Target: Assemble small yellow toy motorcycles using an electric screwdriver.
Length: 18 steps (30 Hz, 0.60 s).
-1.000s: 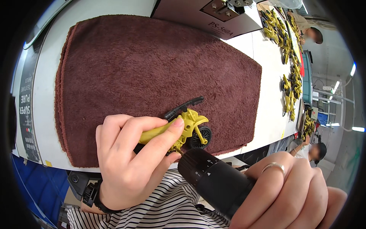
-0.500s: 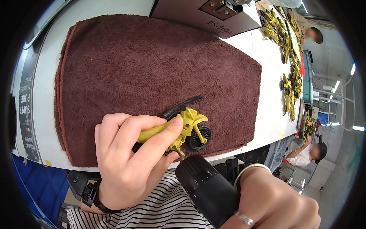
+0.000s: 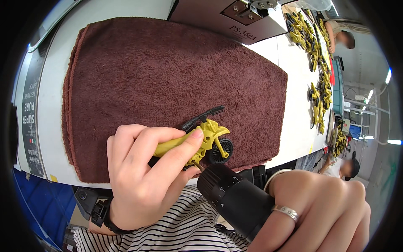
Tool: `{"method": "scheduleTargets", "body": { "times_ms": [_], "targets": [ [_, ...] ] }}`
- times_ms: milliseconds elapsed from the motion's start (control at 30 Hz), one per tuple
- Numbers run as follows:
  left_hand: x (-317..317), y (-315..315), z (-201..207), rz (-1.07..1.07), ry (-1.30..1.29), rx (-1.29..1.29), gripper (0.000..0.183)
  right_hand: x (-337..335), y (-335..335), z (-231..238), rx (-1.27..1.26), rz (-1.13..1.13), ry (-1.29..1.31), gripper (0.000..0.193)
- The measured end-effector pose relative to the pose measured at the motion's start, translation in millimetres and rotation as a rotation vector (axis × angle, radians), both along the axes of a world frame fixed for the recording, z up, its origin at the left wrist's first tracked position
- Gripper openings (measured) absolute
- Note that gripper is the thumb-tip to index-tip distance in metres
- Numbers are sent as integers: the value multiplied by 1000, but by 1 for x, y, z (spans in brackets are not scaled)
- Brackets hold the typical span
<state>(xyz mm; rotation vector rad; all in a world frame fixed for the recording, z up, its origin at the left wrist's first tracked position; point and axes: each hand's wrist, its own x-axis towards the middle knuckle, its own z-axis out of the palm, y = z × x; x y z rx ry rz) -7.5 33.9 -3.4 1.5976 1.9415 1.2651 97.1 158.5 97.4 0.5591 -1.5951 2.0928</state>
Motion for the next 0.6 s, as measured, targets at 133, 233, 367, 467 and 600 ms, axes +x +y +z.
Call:
{"method": "scheduleTargets", "body": {
  "times_ms": [133,233,367,467,600],
  "targets": [
    [1,2,3,-11,0,1,49,24,-32,0,155,-503,-89,10],
    [0,2,2,-8,5,-6,49,29,-20,-4,230,-448,-84,26],
    [0,1,2,-17,-10,7,50,34,-15,8,312,-313,-160,52],
    [0,1,0,-26,-7,1,50,28,-35,5,251,-597,-295,47],
    [1,3,1,-24,5,-2,50,30,-40,10,209,-561,-334,34]
  ]
}}
